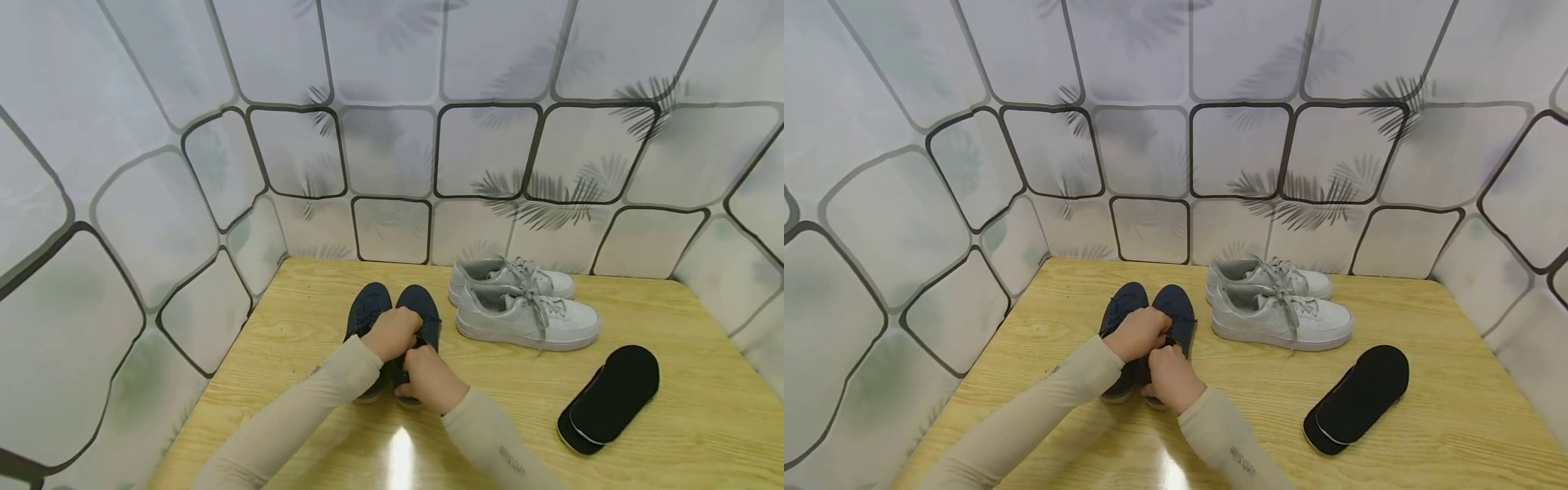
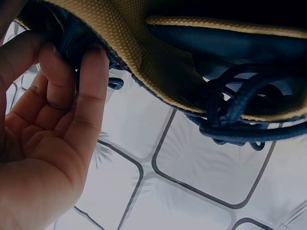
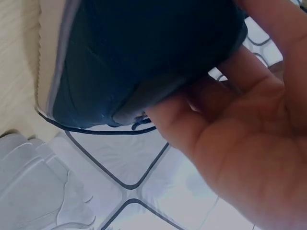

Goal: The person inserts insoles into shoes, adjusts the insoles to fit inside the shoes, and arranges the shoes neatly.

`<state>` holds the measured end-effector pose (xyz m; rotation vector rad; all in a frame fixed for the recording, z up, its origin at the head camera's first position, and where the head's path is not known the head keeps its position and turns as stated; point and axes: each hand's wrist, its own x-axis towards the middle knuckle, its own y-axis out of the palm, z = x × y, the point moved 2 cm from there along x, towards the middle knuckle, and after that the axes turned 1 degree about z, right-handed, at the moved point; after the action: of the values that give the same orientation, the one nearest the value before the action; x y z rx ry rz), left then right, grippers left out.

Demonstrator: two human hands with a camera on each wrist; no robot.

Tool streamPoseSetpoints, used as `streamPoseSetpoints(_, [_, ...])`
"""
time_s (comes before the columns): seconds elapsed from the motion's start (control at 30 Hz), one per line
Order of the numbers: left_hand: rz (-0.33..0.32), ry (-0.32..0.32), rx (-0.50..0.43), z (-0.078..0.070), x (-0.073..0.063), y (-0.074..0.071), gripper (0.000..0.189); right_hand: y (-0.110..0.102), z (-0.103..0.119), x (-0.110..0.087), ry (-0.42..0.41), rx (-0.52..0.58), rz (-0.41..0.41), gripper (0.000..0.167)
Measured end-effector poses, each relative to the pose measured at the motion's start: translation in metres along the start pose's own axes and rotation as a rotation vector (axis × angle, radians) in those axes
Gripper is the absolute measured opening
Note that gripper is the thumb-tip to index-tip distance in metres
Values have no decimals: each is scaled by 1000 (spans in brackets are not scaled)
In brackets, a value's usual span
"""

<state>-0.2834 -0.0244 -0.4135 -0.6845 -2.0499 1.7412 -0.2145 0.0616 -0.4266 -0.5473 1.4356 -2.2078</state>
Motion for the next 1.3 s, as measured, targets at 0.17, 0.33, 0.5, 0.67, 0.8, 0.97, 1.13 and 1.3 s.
streamPoseSetpoints(0.17, [-7, 5, -21, 0, -1, -2, 36, -5, -3, 4, 2, 36, 94, 30])
streamPoseSetpoints(0.33, [-5, 24, -105, 4, -9, -6, 26, -4, -3, 6, 24, -37, 170, 21])
streamPoseSetpoints(0.5, [-15, 63, -245, 7, -32, -14, 15, -1, -3, 7, 45, -54, 211, 31])
streamPoseSetpoints(0.67, [-187, 31, -382, 13, -70, -21, 19, 7, -10, -4, 32, 73, 42, 28])
streamPoseSetpoints(0.8, [-297, -108, -399, 26, -102, -21, 34, 10, -19, -19, 111, 202, -236, 39])
streamPoseSetpoints(0.97, [-197, -188, -352, 36, -116, 2, 56, 12, -27, -27, 248, 301, -214, 46])
streamPoseSetpoints(1.13, [-198, -122, -269, 38, -116, 22, 33, 22, -30, -24, 200, 335, -150, 32])
streamPoseSetpoints(1.3, [-242, -107, -244, 42, -117, 23, 21, 25, -31, -19, 175, 326, -165, 27])
